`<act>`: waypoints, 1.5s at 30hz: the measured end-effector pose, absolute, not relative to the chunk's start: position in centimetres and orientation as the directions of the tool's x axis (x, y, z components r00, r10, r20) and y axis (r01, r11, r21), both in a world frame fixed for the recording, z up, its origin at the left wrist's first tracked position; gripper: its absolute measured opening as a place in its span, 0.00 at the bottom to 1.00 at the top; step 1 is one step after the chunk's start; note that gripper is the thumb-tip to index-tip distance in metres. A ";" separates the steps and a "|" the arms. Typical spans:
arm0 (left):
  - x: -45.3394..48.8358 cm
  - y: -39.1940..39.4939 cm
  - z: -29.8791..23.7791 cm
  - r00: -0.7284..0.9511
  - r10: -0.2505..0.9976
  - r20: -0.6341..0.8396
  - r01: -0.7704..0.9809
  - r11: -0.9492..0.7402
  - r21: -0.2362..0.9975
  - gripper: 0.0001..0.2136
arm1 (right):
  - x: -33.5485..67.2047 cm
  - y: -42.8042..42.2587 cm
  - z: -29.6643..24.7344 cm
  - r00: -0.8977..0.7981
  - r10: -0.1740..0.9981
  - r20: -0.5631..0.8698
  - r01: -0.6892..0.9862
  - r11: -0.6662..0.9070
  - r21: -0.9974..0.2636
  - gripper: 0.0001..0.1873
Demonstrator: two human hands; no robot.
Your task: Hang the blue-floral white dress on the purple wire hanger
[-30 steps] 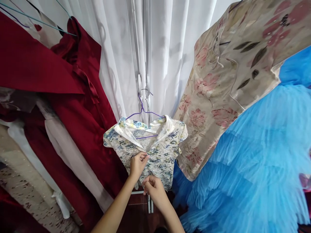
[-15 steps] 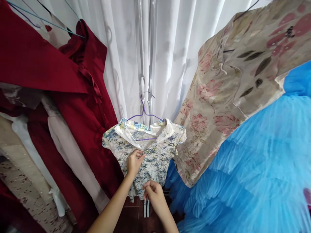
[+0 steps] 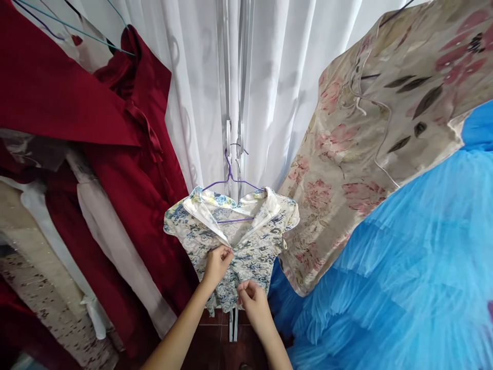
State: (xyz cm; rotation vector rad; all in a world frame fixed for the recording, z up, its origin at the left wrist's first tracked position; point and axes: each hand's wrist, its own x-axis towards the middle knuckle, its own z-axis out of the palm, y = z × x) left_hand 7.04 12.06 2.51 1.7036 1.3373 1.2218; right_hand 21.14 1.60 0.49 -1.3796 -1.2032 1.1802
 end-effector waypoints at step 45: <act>5.5 11.8 24.5 0.211 0.560 0.801 0.258 -0.822 0.507 0.03 | 19.1 11.1 22.9 -0.008 0.883 0.469 -0.186 0.459 -0.869 0.21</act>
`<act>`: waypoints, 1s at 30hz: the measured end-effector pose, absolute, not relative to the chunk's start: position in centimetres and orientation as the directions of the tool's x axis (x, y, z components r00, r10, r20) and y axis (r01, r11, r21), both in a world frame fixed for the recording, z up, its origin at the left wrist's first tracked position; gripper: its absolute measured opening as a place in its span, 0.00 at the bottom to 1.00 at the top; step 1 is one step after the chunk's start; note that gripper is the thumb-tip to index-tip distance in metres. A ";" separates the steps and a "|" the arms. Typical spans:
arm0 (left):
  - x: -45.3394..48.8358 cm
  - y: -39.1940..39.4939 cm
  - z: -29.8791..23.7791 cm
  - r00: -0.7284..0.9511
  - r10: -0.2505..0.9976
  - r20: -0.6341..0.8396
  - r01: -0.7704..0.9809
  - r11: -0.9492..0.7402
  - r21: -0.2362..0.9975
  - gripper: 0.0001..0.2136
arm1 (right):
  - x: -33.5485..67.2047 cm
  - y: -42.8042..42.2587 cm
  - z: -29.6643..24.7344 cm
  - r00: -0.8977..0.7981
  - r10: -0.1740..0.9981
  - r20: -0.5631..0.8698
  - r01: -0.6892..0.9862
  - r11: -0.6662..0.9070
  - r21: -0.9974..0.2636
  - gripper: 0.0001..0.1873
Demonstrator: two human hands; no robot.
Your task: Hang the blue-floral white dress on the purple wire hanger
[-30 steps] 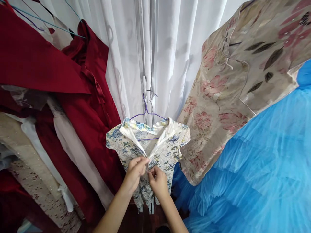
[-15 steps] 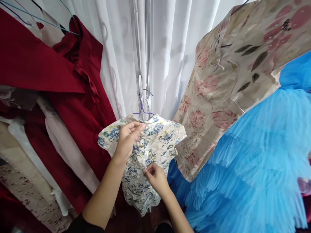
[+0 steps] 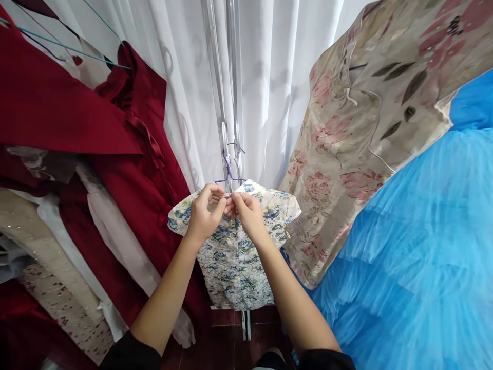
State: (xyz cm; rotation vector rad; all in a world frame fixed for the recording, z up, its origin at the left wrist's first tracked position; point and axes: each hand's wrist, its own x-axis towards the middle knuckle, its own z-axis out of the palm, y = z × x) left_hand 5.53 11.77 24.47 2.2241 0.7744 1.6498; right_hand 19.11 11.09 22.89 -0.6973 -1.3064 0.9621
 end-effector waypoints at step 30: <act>-6.0 15.6 9.6 -0.437 0.899 0.038 -0.590 -0.318 0.742 0.16 | 24.5 7.8 10.6 0.046 0.938 0.343 0.216 0.326 -0.920 0.21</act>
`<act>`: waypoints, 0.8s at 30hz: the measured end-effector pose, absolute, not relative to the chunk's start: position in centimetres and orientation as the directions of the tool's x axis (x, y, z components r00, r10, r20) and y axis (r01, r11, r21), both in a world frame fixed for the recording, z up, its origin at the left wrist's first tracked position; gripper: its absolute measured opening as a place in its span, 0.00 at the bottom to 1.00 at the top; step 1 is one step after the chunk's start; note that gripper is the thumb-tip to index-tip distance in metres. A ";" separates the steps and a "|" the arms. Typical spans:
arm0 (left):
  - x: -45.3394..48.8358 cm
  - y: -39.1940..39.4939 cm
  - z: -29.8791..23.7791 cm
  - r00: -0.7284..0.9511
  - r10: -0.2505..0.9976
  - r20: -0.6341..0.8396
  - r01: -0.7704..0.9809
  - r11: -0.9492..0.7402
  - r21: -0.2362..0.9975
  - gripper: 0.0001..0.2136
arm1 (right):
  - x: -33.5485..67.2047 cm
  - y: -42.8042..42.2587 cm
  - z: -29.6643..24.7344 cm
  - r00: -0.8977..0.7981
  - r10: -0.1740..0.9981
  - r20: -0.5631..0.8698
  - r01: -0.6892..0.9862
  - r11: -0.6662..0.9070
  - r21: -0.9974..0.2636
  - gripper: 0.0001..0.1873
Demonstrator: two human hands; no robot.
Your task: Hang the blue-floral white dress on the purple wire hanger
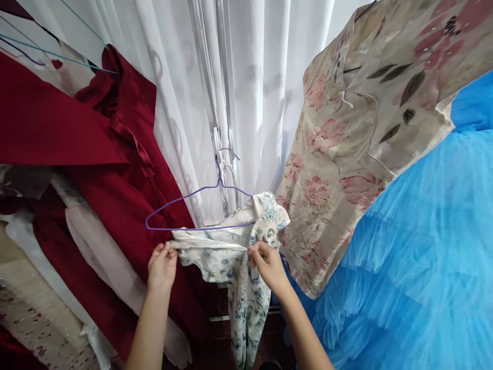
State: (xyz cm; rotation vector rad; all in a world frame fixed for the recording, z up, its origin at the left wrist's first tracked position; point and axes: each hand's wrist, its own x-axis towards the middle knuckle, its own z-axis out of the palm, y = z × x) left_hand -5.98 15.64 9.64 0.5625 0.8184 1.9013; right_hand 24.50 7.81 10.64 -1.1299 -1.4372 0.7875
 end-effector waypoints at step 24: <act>0.3 5.6 4.8 0.851 0.522 -0.055 0.123 -0.096 0.988 0.27 | 24.6 2.7 10.0 -0.545 0.837 -0.042 0.000 -0.050 -0.999 0.21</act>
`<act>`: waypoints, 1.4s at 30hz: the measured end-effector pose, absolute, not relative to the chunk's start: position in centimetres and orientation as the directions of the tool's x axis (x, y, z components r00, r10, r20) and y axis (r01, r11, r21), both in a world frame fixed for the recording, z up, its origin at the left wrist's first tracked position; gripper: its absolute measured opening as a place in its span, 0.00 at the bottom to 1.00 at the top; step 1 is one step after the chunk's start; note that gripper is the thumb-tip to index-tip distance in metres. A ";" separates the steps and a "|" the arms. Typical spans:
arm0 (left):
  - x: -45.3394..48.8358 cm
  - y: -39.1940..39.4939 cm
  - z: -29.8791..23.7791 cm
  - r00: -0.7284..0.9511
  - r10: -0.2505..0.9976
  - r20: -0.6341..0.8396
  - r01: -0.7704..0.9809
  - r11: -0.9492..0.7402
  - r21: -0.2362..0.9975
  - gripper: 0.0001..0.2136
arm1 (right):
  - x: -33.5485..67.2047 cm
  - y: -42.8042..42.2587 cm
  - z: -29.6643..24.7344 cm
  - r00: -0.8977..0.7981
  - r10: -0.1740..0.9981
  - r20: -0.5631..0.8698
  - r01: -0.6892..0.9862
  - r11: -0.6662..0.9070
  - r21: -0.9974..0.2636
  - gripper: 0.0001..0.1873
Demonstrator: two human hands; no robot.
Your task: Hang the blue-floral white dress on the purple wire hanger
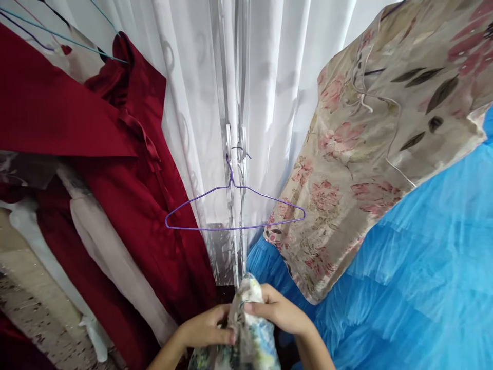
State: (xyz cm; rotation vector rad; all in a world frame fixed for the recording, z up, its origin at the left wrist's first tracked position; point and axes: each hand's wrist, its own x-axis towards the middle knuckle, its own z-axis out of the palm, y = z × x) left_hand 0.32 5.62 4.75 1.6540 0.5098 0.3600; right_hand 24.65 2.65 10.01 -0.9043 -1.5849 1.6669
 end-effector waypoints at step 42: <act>-3.5 14.5 24.1 0.370 0.625 0.688 0.558 -0.741 0.373 0.01 | 34.1 12.0 17.2 0.401 0.637 0.659 0.667 0.290 -0.687 0.22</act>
